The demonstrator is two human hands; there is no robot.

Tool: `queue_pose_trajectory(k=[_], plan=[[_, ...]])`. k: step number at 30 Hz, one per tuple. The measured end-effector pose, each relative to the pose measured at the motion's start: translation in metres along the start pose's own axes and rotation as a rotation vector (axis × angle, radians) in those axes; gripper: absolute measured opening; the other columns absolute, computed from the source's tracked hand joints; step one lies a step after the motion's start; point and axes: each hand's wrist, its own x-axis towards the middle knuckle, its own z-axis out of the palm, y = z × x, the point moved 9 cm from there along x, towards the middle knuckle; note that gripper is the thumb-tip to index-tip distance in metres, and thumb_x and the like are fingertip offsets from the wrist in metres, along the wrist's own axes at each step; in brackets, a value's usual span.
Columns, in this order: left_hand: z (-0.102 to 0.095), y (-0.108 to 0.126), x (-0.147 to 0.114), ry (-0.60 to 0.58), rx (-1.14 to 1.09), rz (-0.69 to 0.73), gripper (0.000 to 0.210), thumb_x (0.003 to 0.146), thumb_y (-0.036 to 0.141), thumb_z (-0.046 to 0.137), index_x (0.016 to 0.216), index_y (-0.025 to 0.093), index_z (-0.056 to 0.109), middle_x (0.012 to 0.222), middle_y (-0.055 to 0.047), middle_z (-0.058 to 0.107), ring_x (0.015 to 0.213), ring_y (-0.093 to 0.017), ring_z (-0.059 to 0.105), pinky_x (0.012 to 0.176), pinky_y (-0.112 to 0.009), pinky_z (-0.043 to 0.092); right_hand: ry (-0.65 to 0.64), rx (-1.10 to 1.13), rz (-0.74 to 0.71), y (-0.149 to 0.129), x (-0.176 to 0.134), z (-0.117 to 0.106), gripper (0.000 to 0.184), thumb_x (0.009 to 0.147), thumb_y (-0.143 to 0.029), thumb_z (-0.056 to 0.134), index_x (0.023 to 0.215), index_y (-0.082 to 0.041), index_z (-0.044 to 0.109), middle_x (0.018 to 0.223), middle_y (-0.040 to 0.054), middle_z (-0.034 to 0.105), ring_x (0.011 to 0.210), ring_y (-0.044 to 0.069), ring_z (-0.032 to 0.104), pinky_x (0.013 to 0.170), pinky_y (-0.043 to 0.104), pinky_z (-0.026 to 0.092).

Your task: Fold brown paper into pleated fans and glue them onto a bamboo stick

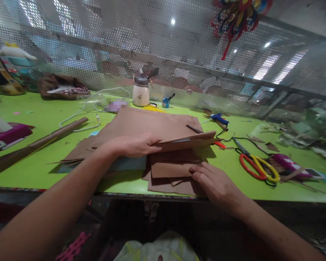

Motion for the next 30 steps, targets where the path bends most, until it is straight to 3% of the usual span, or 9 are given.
queue_pose_trajectory(k=[6, 10, 15, 19, 26, 30], plan=[[0.003, -0.004, 0.000, -0.014, -0.012, -0.031, 0.046, 0.091, 0.036, 0.032, 0.134, 0.021, 0.036, 0.122, -0.005, 0.054, 0.103, -0.015, 0.050, 0.087, -0.022, 0.034, -0.051, 0.053, 0.019, -0.004, -0.004, 0.006, 0.022, 0.085, -0.006, 0.039, 0.099, -0.012, 0.055, 0.099, 0.0135, 0.063, 0.096, 0.022, 0.054, 0.084, 0.041, 0.047], [0.004, -0.007, 0.001, -0.010, 0.008, -0.044, 0.045, 0.090, 0.037, 0.033, 0.133, 0.022, 0.036, 0.126, -0.004, 0.051, 0.106, -0.014, 0.047, 0.090, -0.021, 0.032, -0.060, 0.020, 0.140, 0.008, 0.002, 0.008, 0.028, 0.084, -0.007, 0.041, 0.108, -0.011, 0.054, 0.100, 0.0140, 0.062, 0.095, 0.023, 0.054, 0.082, 0.040, 0.047], [0.002, -0.008, 0.000, -0.010, 0.023, -0.100, 0.043, 0.089, 0.041, 0.035, 0.126, 0.024, 0.045, 0.122, -0.002, 0.054, 0.104, -0.016, 0.049, 0.090, -0.024, 0.034, 0.061, 0.114, 0.248, 0.035, 0.015, -0.005, 0.016, 0.085, -0.012, 0.045, 0.092, -0.015, 0.060, 0.082, 0.0078, 0.065, 0.074, 0.017, 0.058, 0.066, 0.029, 0.047], [0.004, 0.000, 0.002, -0.031, 0.016, -0.087, 0.036, 0.087, 0.032, 0.037, 0.121, 0.024, 0.050, 0.119, 0.000, 0.056, 0.101, -0.015, 0.051, 0.087, -0.022, 0.036, 0.151, 0.088, 0.312, 0.055, 0.029, -0.019, 0.013, 0.085, -0.020, 0.050, 0.081, -0.017, 0.062, 0.073, 0.0042, 0.065, 0.066, 0.014, 0.058, 0.061, 0.026, 0.044], [-0.001, -0.001, -0.003, -0.008, 0.048, -0.087, 0.043, 0.079, 0.022, 0.044, 0.121, 0.020, 0.049, 0.118, -0.002, 0.056, 0.102, -0.017, 0.050, 0.086, -0.023, 0.038, 0.137, 0.067, 0.294, 0.071, 0.044, -0.021, 0.016, 0.084, -0.023, 0.051, 0.075, -0.017, 0.062, 0.067, 0.0021, 0.064, 0.059, 0.012, 0.057, 0.056, 0.023, 0.040], [-0.001, 0.002, -0.007, -0.032, -0.005, -0.077, 0.054, 0.074, 0.028, 0.051, 0.127, 0.023, 0.044, 0.118, -0.002, 0.056, 0.103, -0.020, 0.049, 0.085, -0.025, 0.038, 0.134, 0.042, 0.307, 0.077, 0.040, -0.018, 0.019, 0.085, -0.025, 0.049, 0.074, -0.018, 0.063, 0.065, 0.0021, 0.065, 0.057, 0.013, 0.057, 0.054, 0.023, 0.040]])
